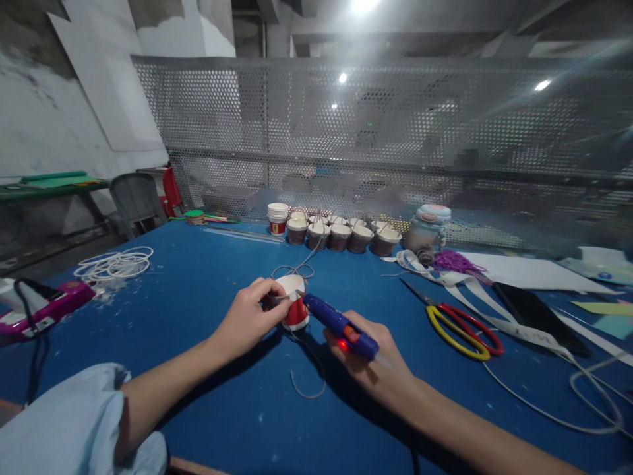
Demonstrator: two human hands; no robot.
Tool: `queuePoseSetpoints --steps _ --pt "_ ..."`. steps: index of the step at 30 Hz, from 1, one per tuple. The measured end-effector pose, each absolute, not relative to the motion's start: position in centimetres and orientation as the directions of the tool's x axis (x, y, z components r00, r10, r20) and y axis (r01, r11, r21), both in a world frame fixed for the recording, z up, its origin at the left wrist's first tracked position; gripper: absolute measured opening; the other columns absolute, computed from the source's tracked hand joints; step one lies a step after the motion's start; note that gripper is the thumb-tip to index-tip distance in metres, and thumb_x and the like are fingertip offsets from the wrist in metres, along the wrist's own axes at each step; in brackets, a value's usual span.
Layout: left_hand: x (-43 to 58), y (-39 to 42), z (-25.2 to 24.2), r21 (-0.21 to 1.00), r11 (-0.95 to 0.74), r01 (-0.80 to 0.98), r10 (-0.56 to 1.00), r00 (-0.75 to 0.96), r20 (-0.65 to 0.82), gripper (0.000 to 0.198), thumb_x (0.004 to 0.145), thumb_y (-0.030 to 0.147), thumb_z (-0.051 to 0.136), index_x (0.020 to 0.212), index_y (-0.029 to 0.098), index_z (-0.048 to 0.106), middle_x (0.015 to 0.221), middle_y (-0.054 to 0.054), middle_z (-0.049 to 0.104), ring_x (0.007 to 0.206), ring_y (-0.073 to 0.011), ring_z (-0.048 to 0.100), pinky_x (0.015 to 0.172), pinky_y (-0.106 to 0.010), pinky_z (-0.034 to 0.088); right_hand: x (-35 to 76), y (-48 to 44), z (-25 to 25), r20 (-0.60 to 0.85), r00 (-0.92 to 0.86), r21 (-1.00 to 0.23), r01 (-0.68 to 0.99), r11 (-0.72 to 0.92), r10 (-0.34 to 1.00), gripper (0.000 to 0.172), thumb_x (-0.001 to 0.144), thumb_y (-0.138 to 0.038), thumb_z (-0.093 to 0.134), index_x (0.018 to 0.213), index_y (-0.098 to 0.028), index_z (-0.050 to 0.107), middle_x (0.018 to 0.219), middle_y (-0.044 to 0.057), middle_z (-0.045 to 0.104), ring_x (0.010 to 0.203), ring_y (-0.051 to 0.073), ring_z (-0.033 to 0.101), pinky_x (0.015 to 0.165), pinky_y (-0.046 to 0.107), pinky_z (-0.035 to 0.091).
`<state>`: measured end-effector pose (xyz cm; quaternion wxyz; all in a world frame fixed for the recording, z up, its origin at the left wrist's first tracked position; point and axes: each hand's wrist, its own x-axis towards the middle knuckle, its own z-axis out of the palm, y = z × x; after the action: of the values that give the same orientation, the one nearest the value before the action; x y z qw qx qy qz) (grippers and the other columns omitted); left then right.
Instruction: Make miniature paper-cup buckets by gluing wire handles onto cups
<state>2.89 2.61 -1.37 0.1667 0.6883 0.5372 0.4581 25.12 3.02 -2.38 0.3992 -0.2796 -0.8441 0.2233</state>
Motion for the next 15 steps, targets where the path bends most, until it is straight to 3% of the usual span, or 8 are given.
queuePoseSetpoints --steps 15 --pt "2.92 2.55 -1.23 0.711 -0.373 0.597 0.89 0.012 0.457 0.014 0.079 0.029 0.057 0.071 0.018 0.06 0.07 0.001 0.057 0.06 -0.0111 0.047 0.059 -0.024 0.037 25.1 2.91 -2.64 0.545 -0.532 -0.582 0.317 0.749 0.648 0.014 0.087 -0.026 0.054 0.076 -0.019 0.049 0.064 -0.002 0.052 0.052 0.01 0.042 0.05 0.023 0.034"
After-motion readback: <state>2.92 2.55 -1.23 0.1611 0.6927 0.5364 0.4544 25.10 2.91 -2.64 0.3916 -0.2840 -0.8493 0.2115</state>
